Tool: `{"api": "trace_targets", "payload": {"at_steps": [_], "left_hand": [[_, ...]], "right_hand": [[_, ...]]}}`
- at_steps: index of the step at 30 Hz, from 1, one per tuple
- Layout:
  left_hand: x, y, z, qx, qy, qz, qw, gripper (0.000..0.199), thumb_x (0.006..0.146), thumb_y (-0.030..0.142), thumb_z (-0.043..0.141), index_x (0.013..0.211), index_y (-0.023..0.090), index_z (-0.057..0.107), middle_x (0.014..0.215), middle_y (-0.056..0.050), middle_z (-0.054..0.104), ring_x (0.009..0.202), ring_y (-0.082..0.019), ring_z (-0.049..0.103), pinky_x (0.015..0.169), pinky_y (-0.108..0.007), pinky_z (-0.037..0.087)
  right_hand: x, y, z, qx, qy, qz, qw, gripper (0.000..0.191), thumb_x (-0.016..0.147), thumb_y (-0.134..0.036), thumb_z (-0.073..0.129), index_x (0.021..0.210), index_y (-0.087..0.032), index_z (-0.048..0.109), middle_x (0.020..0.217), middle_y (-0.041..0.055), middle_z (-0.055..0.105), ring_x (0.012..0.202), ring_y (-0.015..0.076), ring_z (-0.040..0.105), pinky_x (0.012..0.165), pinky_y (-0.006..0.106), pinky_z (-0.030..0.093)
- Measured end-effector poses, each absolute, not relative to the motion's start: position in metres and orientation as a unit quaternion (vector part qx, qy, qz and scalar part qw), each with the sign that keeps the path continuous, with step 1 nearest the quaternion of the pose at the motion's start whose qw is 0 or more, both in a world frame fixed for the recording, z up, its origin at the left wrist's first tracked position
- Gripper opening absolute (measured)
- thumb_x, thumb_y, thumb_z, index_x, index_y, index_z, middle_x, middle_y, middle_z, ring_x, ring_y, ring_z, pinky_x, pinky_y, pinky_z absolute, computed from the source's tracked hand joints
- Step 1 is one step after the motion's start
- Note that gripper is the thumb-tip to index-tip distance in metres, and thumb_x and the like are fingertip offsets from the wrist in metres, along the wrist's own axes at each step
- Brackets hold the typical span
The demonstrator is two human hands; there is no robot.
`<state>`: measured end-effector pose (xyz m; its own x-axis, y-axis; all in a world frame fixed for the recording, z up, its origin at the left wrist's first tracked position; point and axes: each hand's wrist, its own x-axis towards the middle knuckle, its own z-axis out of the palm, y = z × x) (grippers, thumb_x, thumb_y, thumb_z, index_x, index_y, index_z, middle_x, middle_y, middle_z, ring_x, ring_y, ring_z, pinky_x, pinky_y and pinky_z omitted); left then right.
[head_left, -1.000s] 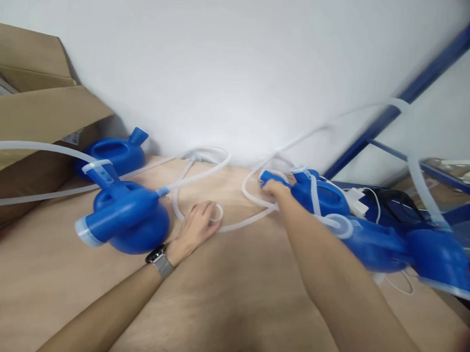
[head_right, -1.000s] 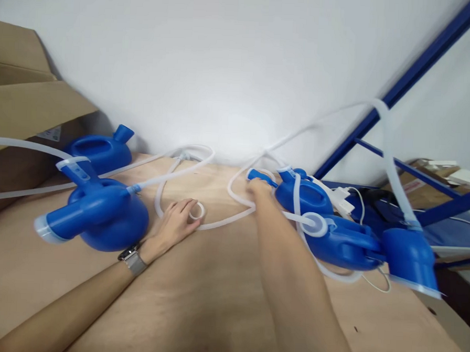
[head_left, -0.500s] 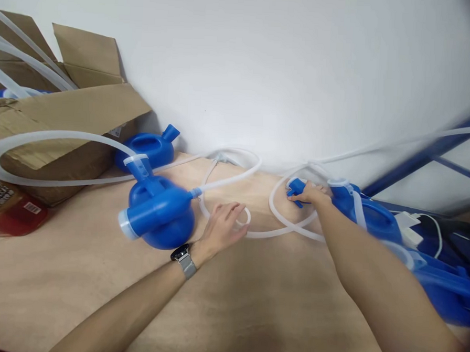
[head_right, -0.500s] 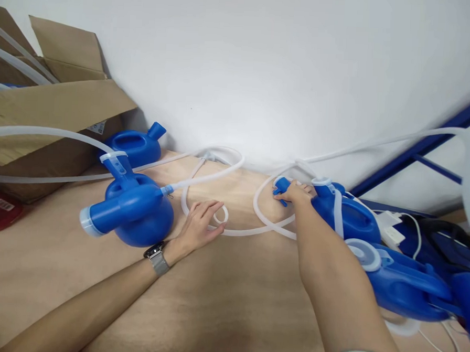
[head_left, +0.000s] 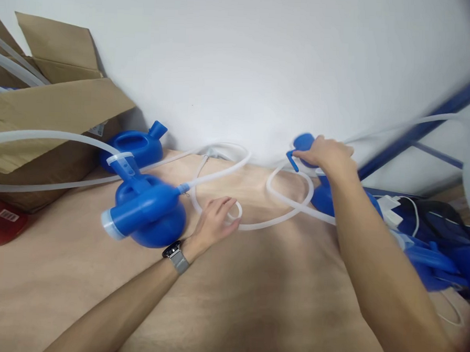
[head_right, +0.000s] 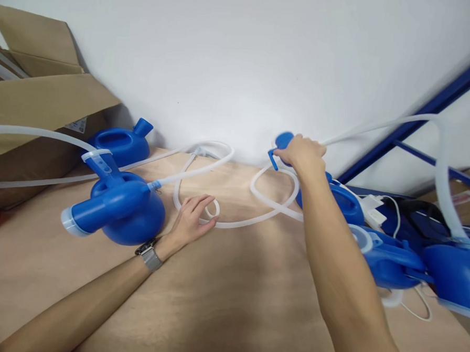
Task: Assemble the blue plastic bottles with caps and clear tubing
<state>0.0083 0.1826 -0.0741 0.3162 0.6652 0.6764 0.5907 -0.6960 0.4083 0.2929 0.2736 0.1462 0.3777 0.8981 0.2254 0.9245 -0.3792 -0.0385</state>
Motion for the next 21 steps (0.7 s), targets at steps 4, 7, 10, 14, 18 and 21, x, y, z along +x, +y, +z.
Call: {"api": "trace_targets", "payload": {"at_steps": [4,7,10,14,18,21], "left_hand": [[0.008,0.183,-0.075,0.783,0.402,0.472,0.050,0.041,0.097,0.034,0.065,0.137,0.021,0.062,0.133,-0.014,0.072,0.123,-0.029,0.069,0.108,-0.046,0.054],[0.006,0.183,-0.071,0.755,0.442,0.478,0.074,0.041,0.099,0.035,0.064,0.137,0.021,0.061,0.134,-0.014,0.071,0.128,-0.029,0.067,0.113,-0.046,0.052],[0.001,0.188,-0.065,0.713,0.495,0.485,0.109,0.041,0.100,0.036,0.062,0.137,0.020,0.059,0.134,-0.013,0.070,0.128,-0.027,0.065,0.113,-0.044,0.052],[-0.015,0.201,-0.059,0.655,0.569,0.483,0.115,0.045,0.100,0.040,0.061,0.138,0.017,0.058,0.131,-0.015,0.069,0.121,-0.027,0.067,0.109,-0.041,0.053],[-0.037,0.215,-0.057,0.638,0.599,0.474,0.092,0.050,0.099,0.043,0.057,0.140,0.015,0.056,0.134,-0.016,0.067,0.125,-0.029,0.065,0.111,-0.041,0.050],[-0.053,0.220,-0.054,0.623,0.624,0.468,0.066,0.051,0.098,0.044,0.058,0.140,0.016,0.056,0.133,-0.015,0.067,0.124,-0.029,0.065,0.113,-0.042,0.049]], "right_hand": [[0.246,0.200,0.172,-0.733,-0.644,-0.045,0.213,0.079,0.088,-0.078,0.065,0.139,-0.019,0.058,0.123,0.0201,0.072,0.116,0.0426,0.068,0.103,0.063,0.051],[0.220,0.154,0.141,-0.581,-0.711,0.175,0.355,0.058,0.089,-0.065,0.070,0.130,-0.024,0.062,0.114,0.0073,0.074,0.100,0.0302,0.072,0.097,0.050,0.058],[0.208,0.131,0.082,-0.528,-0.679,0.318,0.399,0.066,0.080,-0.055,0.081,0.136,-0.027,0.060,0.126,0.0058,0.073,0.112,0.0292,0.071,0.100,0.046,0.059],[0.208,0.120,0.011,-0.499,-0.617,0.455,0.404,0.071,0.079,-0.053,0.083,0.141,-0.030,0.059,0.130,0.0053,0.075,0.118,0.0308,0.072,0.104,0.048,0.059],[0.216,0.117,-0.016,-0.547,-0.614,0.411,0.393,0.072,0.081,-0.051,0.084,0.145,-0.029,0.058,0.139,0.0079,0.072,0.128,0.0341,0.068,0.113,0.054,0.053],[0.224,0.117,-0.019,-0.563,-0.634,0.382,0.367,0.073,0.082,-0.051,0.085,0.146,-0.028,0.059,0.144,0.0092,0.069,0.133,0.0350,0.065,0.117,0.055,0.049]]}}
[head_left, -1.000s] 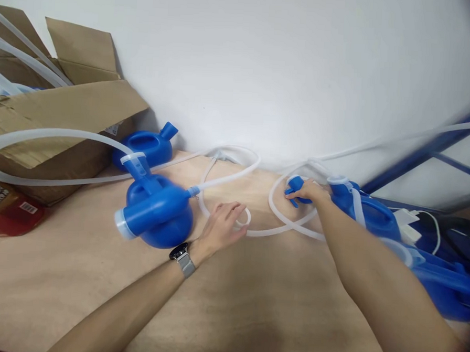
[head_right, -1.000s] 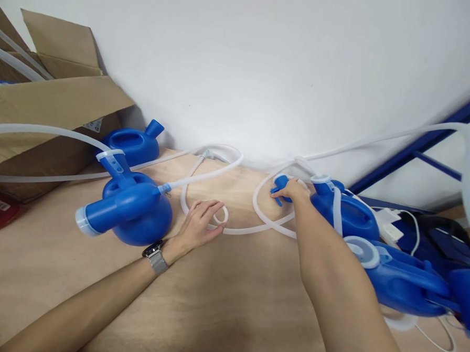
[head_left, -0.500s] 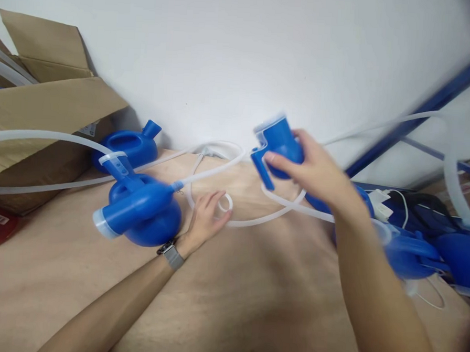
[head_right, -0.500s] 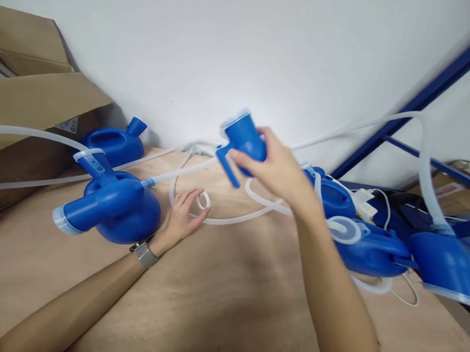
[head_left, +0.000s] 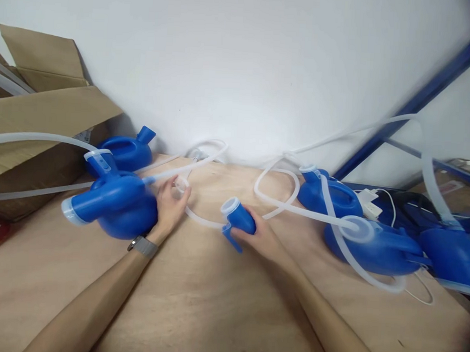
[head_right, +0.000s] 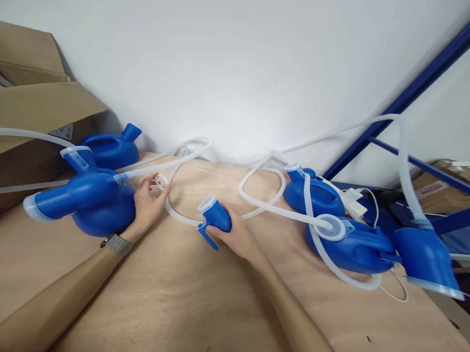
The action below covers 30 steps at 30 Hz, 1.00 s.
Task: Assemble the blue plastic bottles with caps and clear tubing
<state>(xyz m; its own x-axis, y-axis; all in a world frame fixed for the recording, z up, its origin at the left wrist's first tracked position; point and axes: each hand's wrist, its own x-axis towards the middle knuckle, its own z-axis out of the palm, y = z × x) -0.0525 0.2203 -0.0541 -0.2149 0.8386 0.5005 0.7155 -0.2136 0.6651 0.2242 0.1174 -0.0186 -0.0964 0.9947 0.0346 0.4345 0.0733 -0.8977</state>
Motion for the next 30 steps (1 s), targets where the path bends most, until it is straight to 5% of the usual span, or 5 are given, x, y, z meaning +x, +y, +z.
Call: {"api": "trace_targets", "payload": {"at_steps": [9,16,21,25,30], "left_hand": [[-0.073,0.223,-0.051,0.599,0.684,0.415,0.037,0.053,0.099,0.050,0.052,0.141,0.017,0.054,0.140,-0.018,0.062,0.134,-0.033,0.060,0.118,-0.044,0.047],[-0.081,0.223,-0.067,0.597,0.650,0.470,0.023,0.046,0.105,0.047,0.037,0.129,0.014,0.060,0.130,-0.024,0.064,0.125,-0.041,0.061,0.112,-0.061,0.046],[-0.079,0.217,-0.075,0.703,0.537,0.461,0.069,0.053,0.105,0.051,0.029,0.115,0.017,0.068,0.114,-0.016,0.072,0.106,-0.032,0.069,0.097,-0.048,0.055],[-0.066,0.203,-0.079,0.747,0.476,0.452,0.108,0.049,0.098,0.061,0.045,0.110,0.019,0.066,0.093,-0.009,0.074,0.083,-0.027,0.070,0.079,-0.038,0.055],[-0.051,0.193,-0.071,0.648,0.485,0.550,0.208,0.039,0.091,0.054,0.062,0.113,0.022,0.060,0.094,-0.003,0.073,0.079,-0.022,0.068,0.074,-0.032,0.053]], "right_hand": [[0.238,0.130,-0.013,-0.546,-0.684,0.385,0.291,0.066,0.076,-0.045,0.090,0.136,-0.027,0.070,0.135,0.0076,0.076,0.123,0.0374,0.071,0.109,0.056,0.055],[0.232,0.145,-0.003,-0.519,-0.734,0.349,0.264,0.070,0.077,-0.048,0.091,0.140,-0.029,0.070,0.140,0.0067,0.074,0.126,0.0377,0.070,0.109,0.055,0.055],[0.218,0.159,-0.006,-0.528,-0.736,0.343,0.248,0.067,0.079,-0.051,0.088,0.139,-0.027,0.069,0.138,0.0082,0.074,0.125,0.0354,0.071,0.108,0.053,0.055],[0.193,0.180,-0.004,-0.496,-0.745,0.353,0.273,0.075,0.076,-0.049,0.091,0.143,-0.026,0.066,0.144,0.0094,0.070,0.131,0.0334,0.067,0.113,0.052,0.051],[0.163,0.201,0.005,-0.442,-0.802,0.307,0.258,0.084,0.075,-0.052,0.092,0.148,-0.023,0.064,0.144,0.0137,0.067,0.132,0.0329,0.064,0.115,0.052,0.050]]}}
